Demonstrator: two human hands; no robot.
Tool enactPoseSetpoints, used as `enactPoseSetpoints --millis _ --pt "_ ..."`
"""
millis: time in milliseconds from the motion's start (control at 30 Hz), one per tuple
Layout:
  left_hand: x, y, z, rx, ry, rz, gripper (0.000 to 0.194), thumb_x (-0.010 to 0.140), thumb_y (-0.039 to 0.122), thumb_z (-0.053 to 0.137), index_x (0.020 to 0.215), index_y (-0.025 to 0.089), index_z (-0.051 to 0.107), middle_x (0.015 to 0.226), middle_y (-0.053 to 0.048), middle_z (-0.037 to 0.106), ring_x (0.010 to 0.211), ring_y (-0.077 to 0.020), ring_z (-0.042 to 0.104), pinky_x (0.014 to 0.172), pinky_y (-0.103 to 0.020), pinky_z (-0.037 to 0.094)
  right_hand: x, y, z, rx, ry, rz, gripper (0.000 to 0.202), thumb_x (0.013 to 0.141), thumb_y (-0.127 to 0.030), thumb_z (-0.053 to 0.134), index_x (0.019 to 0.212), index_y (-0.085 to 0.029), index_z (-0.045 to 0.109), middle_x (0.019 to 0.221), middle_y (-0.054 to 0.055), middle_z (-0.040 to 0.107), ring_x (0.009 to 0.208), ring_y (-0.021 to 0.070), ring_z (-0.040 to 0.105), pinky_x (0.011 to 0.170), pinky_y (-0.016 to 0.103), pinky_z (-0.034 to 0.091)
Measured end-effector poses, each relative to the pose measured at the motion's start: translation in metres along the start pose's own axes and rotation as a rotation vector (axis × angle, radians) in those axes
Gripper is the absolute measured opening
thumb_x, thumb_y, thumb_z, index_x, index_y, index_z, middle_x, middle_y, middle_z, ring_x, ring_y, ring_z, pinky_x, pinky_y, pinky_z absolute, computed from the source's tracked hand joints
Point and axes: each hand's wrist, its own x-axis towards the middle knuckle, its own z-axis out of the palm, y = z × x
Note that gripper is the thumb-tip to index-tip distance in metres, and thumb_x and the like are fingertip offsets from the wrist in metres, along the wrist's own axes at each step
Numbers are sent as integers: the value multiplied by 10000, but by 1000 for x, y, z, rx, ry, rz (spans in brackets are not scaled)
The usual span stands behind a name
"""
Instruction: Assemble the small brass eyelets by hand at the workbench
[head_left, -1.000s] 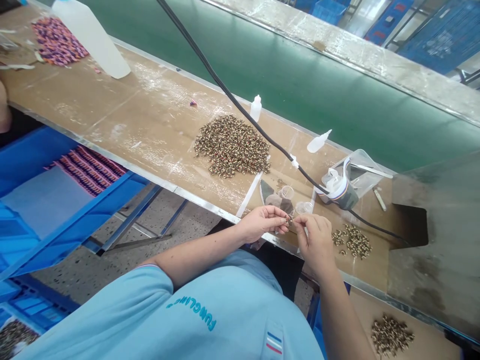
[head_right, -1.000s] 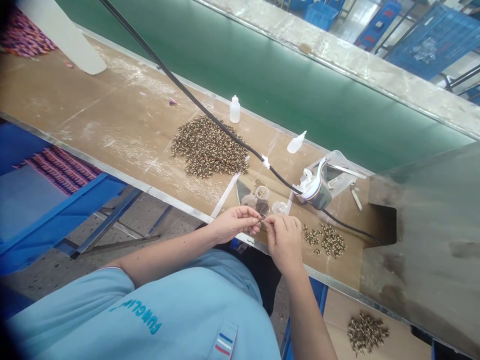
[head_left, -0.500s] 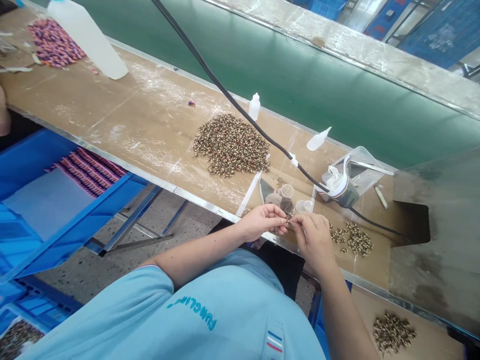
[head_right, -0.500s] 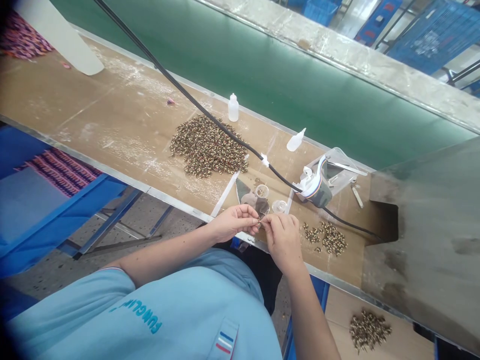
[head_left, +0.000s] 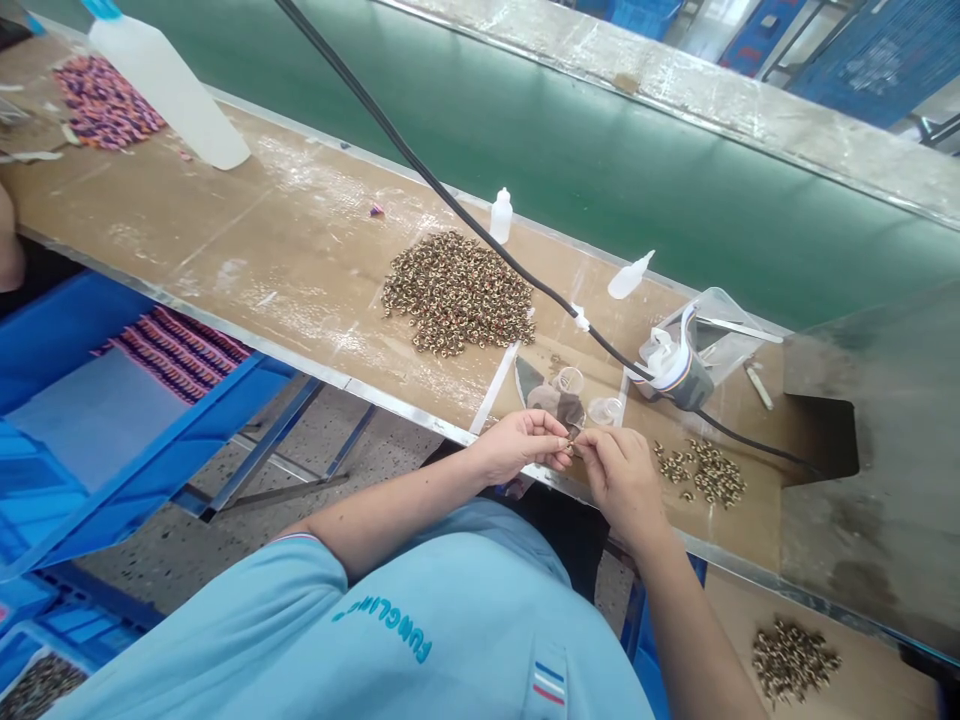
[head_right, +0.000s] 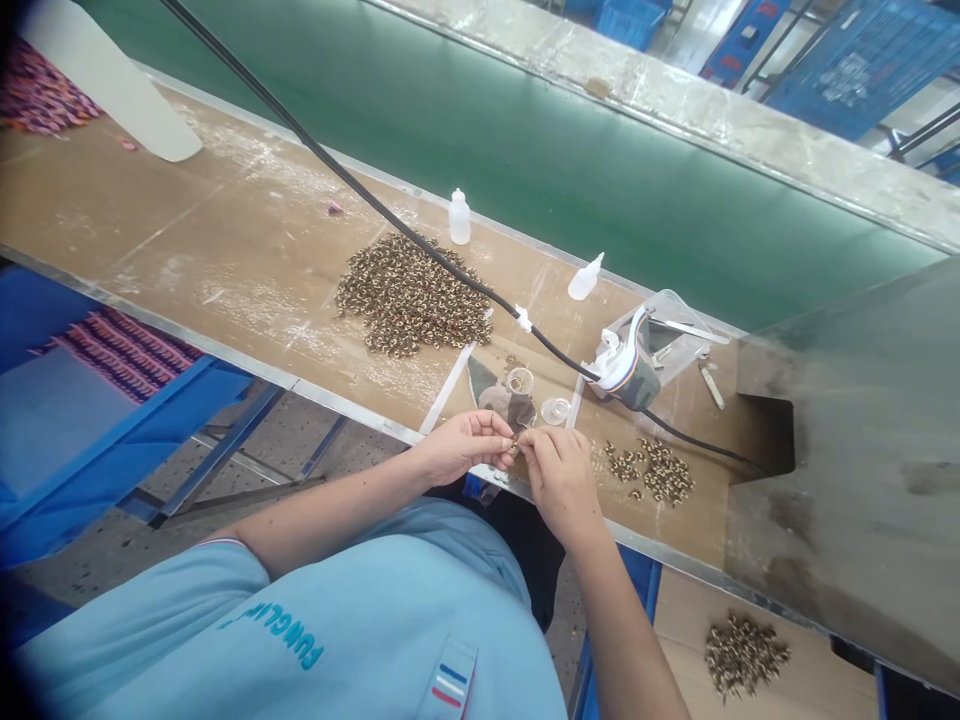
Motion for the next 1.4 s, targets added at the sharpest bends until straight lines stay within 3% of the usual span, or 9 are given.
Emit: enactPoseSetpoints --millis 200,400,500,733,933,1100,1400 --pt "0 -1 2 -24 21 20 446 510 316 851 753 108 542 581 -17 648 553 -103 622 584 -222 493 -14 -5 9 13 155 93 157 869 -161 518 981 -220 611 842 35 613 794 152 555 728 296 427" --pt "0 -1 3 -18 35 47 484 482 363 856 741 103 540 576 -22 647 557 -101 623 589 -210 489 -21 -10 17 68 222 2 377 842 -98 525 1187 -244 574 888 46 620 814 153 577 718 302 453" --pt "0 -2 3 -5 26 57 474 502 367 848 752 109 538 588 -16 646 563 -97 622 589 -206 486 -21 -9 17 89 207 24 348 845 -115 526 1157 -249 596 897 44 628 820 154 584 726 308 464" --pt "-4 -10 3 128 16 199 396 604 385 789 784 124 551 637 11 629 602 -82 609 638 -216 493 -24 -18 21 187 273 322 80 834 -246 582 875 -199 631 816 32 611 709 133 580 639 273 487" --pt "-5 -18 3 199 -16 316 327 674 385 741 784 128 570 752 -19 649 687 -91 615 717 -238 501 -25 -19 21 65 314 171 112 812 -155 614 911 -208 610 820 25 627 751 134 570 703 283 460" --pt "-5 -19 0 233 -41 337 306 706 387 715 786 131 569 776 -37 662 704 -100 616 730 -248 501 -26 -15 18 -25 322 46 174 802 -119 625 944 -212 589 817 21 639 743 129 565 714 291 426" --pt "-5 -20 0 246 -30 312 302 697 379 725 782 129 581 780 -33 655 709 -104 627 737 -257 510 -26 -17 19 -35 270 106 41 849 -172 572 882 -196 569 804 28 622 749 137 548 732 294 394"
